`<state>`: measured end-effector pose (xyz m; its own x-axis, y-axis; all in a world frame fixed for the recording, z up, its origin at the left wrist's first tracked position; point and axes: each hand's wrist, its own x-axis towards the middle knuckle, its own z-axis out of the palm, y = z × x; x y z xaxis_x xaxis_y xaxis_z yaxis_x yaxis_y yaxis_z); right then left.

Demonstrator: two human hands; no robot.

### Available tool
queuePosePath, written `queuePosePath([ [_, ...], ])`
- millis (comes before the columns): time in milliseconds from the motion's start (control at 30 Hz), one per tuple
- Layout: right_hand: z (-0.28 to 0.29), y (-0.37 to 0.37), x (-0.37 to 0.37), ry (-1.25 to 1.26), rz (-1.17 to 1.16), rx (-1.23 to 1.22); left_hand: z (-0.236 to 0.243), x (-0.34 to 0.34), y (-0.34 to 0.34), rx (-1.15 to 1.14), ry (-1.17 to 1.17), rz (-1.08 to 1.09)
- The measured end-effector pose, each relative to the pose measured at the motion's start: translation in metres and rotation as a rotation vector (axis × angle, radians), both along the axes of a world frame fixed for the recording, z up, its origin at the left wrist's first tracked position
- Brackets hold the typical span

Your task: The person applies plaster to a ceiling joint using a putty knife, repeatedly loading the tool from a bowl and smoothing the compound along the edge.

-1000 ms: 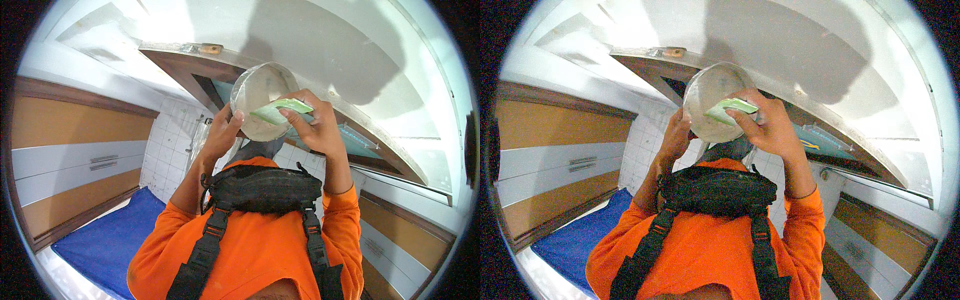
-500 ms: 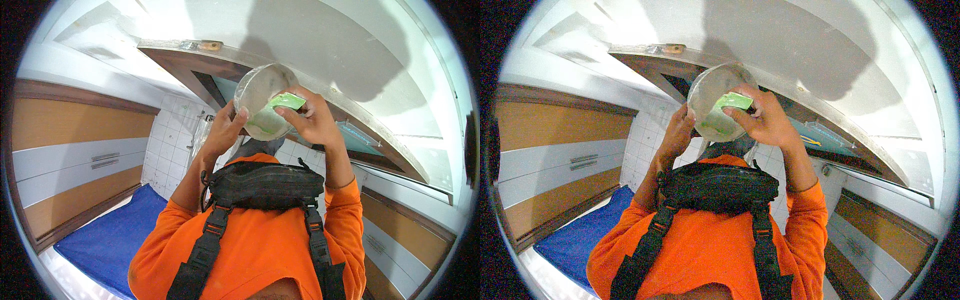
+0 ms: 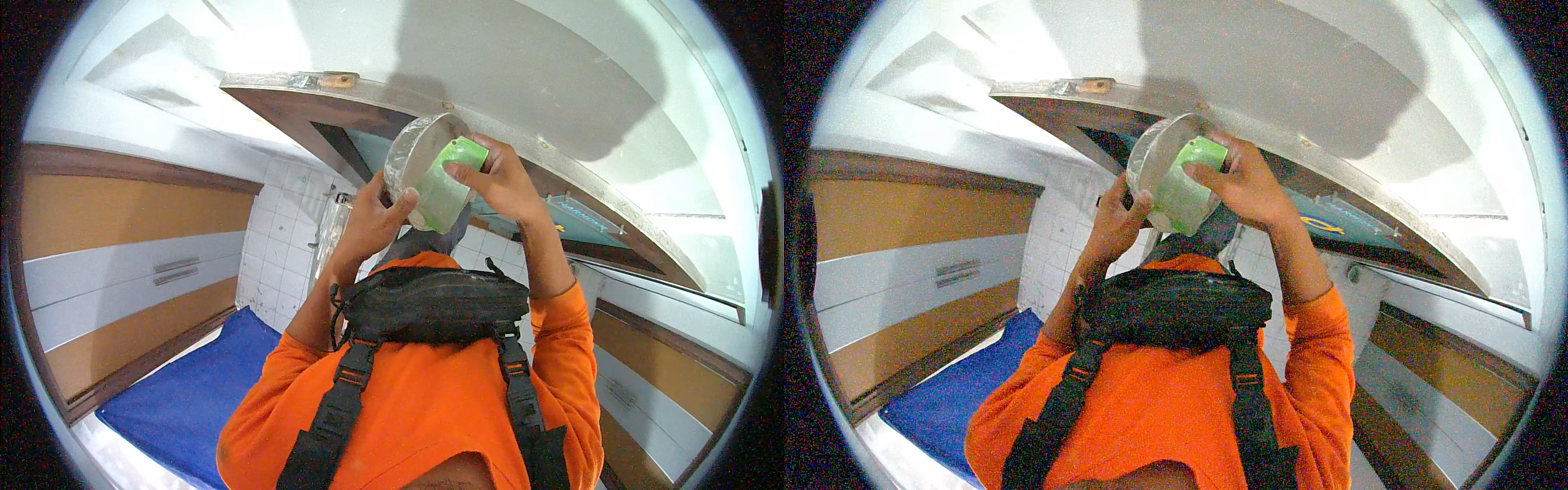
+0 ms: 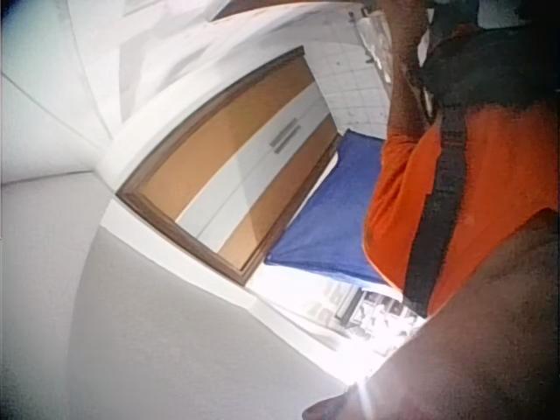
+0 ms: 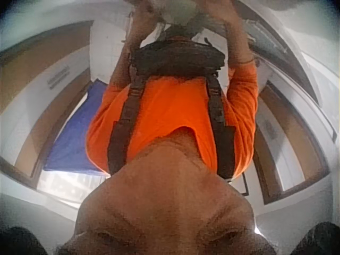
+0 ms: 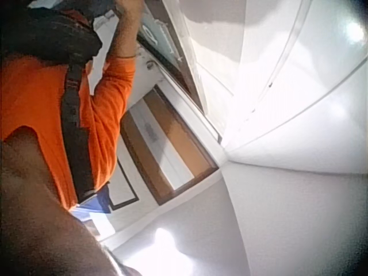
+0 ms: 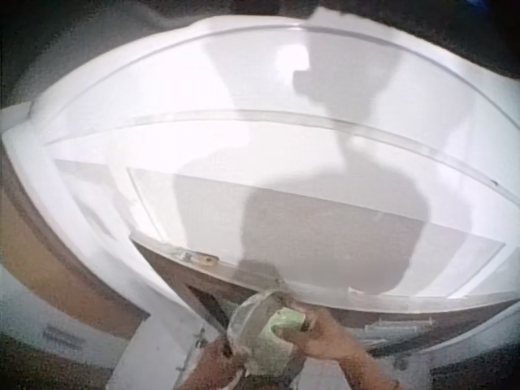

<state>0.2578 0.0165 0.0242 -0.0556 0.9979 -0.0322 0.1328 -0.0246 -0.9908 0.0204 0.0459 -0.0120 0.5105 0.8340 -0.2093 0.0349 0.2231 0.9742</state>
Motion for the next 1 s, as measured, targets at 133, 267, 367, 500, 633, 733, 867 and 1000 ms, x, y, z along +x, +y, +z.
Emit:
queuePosePath([
  [133, 0.000, -0.006, -0.002, 0.027, -0.062, -0.111, 0.008, 0.003, -0.003, 0.027, 0.004, 0.011],
  [267, -0.005, -0.013, -0.002, 0.203, -0.157, -0.245, 0.012, 0.002, -0.001, -0.054, 0.031, 0.008],
  [367, -0.017, -0.020, 0.002, 0.461, -0.219, -0.307, 0.003, -0.004, 0.001, -0.182, -0.033, 0.050],
  [500, -0.022, -0.028, 0.008, 0.810, -0.370, -0.316, -0.006, -0.012, 0.006, -0.198, -0.128, 0.087],
  [633, -0.034, -0.043, 0.021, 0.877, -0.451, -0.215, -0.014, -0.019, 0.007, -0.353, -0.200, 0.140],
  [733, -0.023, -0.059, 0.032, 0.895, -0.456, -0.183, -0.018, -0.026, 0.004, -0.213, -0.236, 0.107],
  [867, 0.023, -0.065, 0.014, 0.939, -0.370, -0.052, -0.023, -0.033, 0.005, -0.414, -0.409, 0.114],
  [1000, 0.036, -0.073, 0.014, 0.871, -0.269, 0.032, -0.018, -0.038, 0.004, -0.412, -0.432, 0.127],
])
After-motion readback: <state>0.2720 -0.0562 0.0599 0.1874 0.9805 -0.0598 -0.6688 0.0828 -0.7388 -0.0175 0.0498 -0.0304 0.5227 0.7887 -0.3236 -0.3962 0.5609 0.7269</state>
